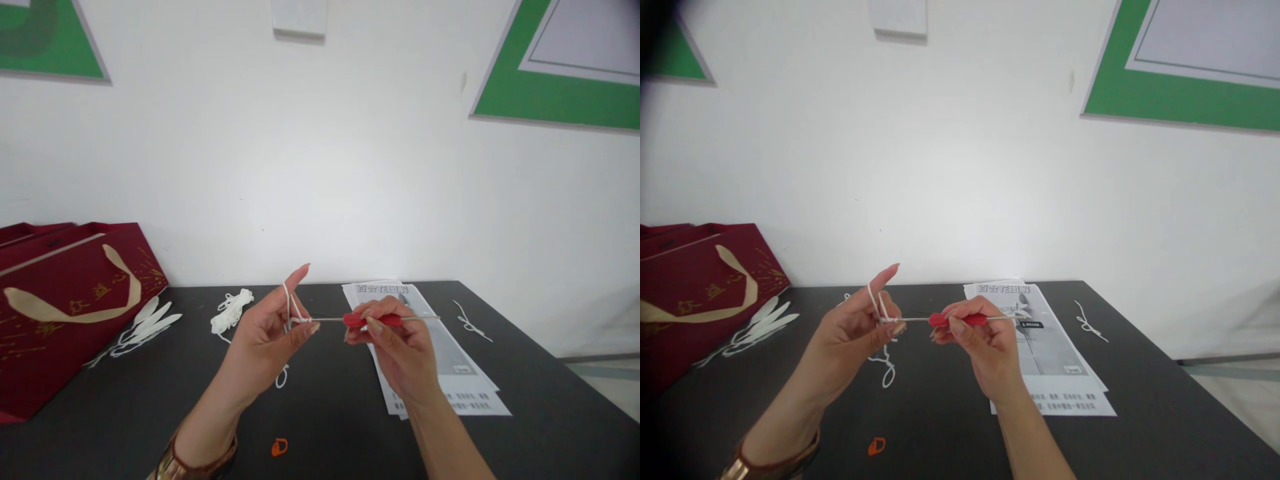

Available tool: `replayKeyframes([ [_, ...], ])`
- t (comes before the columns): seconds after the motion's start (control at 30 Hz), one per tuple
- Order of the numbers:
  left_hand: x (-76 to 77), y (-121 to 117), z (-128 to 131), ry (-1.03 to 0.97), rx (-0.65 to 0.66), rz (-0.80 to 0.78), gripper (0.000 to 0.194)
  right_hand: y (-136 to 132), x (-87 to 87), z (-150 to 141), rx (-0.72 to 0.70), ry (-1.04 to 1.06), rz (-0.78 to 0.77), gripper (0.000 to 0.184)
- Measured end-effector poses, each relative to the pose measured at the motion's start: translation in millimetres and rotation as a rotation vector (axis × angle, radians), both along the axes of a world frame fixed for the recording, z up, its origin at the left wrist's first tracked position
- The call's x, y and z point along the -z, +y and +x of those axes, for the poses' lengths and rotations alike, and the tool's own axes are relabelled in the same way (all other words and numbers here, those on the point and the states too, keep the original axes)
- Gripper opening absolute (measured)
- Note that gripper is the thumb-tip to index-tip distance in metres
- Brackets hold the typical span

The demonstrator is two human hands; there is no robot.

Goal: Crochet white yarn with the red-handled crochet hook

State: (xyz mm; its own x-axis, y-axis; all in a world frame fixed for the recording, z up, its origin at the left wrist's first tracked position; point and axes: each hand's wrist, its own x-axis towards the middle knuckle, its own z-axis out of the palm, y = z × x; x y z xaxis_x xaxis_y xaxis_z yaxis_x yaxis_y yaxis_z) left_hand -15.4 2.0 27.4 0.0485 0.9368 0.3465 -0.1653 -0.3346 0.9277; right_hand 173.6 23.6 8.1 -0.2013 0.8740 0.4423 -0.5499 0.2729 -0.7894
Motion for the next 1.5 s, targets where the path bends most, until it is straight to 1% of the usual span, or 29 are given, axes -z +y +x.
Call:
replayKeyframes([
  [0.1,1.4,0.4,1.7,-0.009,-0.004,-0.011,0.065,0.2,1.1,-1.1,0.000,0.012,-0.033,0.002],
  [0.23,3.0,-1.0,7.0,-0.101,-0.023,-0.013,0.068,0.7,2.7,-2.7,0.012,0.028,-0.089,0.004],
  [0.33,3.9,-2.2,9.7,-0.131,-0.032,-0.015,0.068,1.1,2.6,-3.2,0.013,0.035,-0.117,0.006],
  [0.5,5.4,-0.8,8.9,-0.107,-0.044,-0.007,0.066,1.6,0.9,-3.1,0.025,0.033,-0.143,0.008],
  [0.77,3.9,-1.2,8.1,-0.075,-0.059,-0.009,0.068,1.3,0.3,-4.7,0.032,0.018,-0.185,0.012],
  [0.9,4.4,-0.4,7.7,-0.063,-0.074,-0.004,0.069,2.0,2.0,-4.8,0.025,0.010,-0.177,0.012],
  [1.1,4.9,0.3,6.7,-0.057,-0.057,0.006,0.069,2.2,1.3,-1.3,0.019,0.017,-0.156,0.011],
  [1.33,2.9,-0.9,5.9,-0.060,-0.054,-0.013,0.073,1.6,-1.1,0.0,0.050,-0.015,-0.132,0.011],
  [1.5,2.8,-0.1,5.1,-0.062,-0.022,-0.016,0.069,1.2,-3.8,1.2,0.061,-0.036,-0.108,0.010],
])
